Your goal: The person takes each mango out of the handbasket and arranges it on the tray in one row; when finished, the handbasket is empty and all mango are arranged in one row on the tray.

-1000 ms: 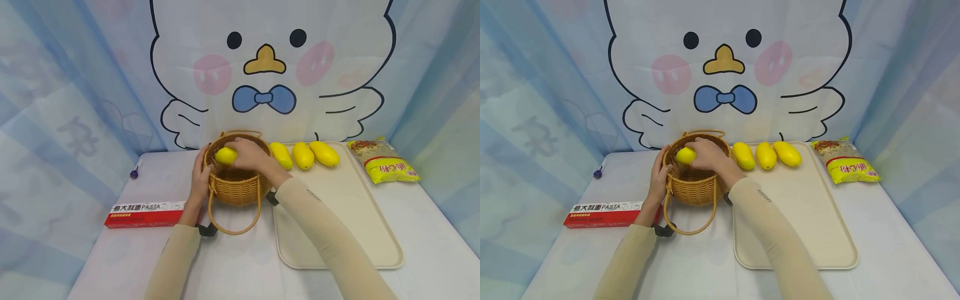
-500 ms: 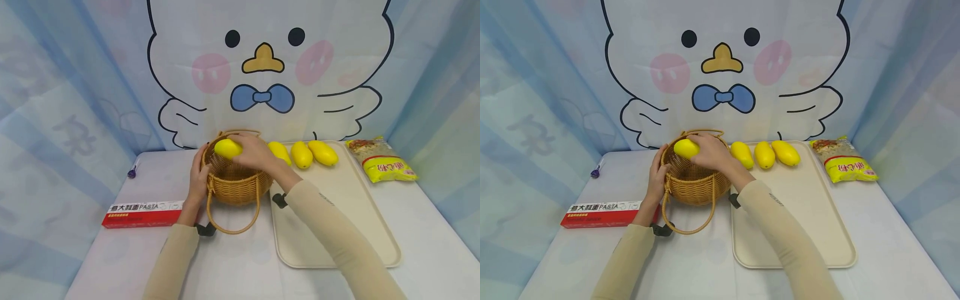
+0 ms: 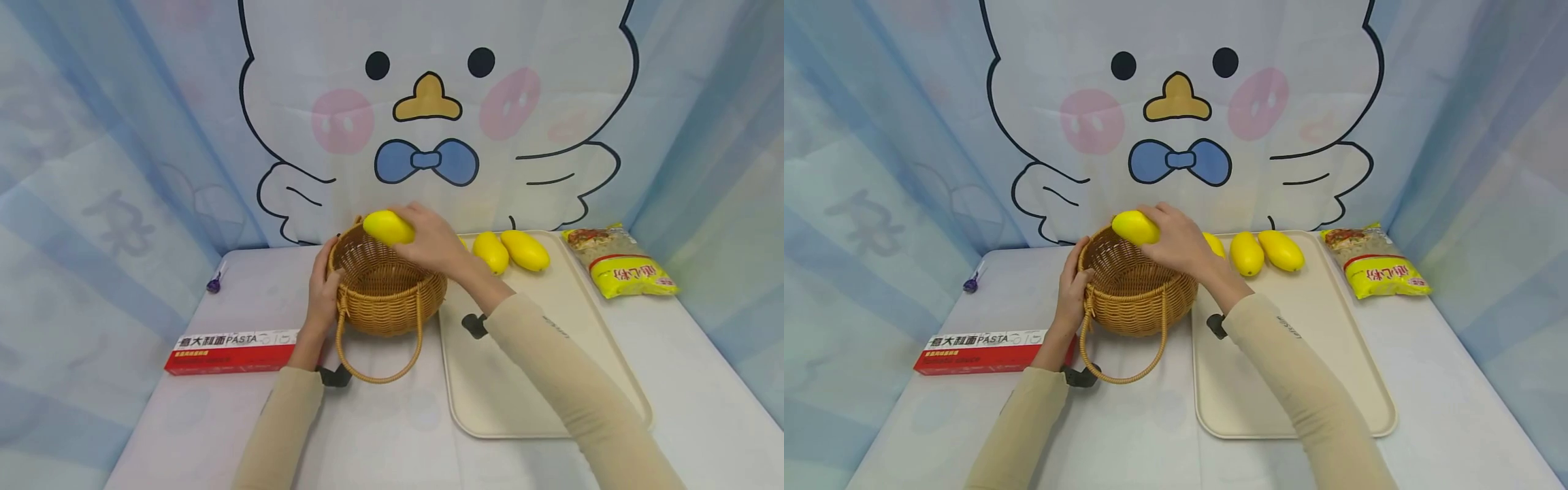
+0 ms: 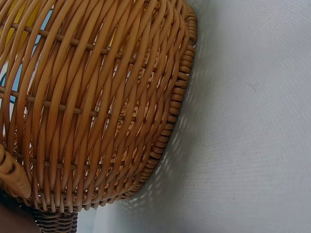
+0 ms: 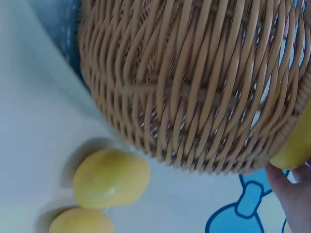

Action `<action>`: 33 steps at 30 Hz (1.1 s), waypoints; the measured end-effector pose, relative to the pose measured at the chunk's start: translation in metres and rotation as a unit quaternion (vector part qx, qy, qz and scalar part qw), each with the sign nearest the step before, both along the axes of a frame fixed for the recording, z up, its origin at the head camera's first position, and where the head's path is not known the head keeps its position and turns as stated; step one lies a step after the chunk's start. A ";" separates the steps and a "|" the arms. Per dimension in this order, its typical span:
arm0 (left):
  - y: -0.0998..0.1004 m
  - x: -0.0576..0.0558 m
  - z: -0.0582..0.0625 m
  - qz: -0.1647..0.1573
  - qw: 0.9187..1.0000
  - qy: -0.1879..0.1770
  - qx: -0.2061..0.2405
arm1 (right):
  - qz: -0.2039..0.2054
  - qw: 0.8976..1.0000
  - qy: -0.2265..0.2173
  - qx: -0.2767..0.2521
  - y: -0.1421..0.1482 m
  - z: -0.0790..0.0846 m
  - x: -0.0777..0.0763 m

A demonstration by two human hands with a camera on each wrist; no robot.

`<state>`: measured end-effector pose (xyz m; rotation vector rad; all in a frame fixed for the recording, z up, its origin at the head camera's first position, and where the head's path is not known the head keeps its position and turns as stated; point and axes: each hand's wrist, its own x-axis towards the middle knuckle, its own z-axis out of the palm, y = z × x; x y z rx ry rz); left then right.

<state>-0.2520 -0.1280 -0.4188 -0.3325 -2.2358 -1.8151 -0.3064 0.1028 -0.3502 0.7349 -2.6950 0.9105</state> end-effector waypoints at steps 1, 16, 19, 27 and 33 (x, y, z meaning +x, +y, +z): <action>0.000 0.000 0.000 -0.001 1.000 0.001 0.000 | -0.002 1.000 0.005 -0.004 0.003 0.001 0.000; 0.000 0.000 -0.002 -0.002 1.000 0.005 0.005 | -0.061 0.997 0.048 -0.020 0.053 0.008 -0.007; 0.001 0.001 -0.002 -0.003 1.000 0.005 0.001 | -0.065 0.996 0.047 -0.030 0.063 0.009 -0.008; 0.000 0.000 -0.002 -0.006 1.000 0.003 0.005 | -0.093 0.995 0.031 -0.012 0.091 0.009 -0.013; 0.000 -0.001 -0.002 -0.006 1.000 0.004 0.005 | -0.133 0.991 -0.010 0.016 0.114 0.007 -0.015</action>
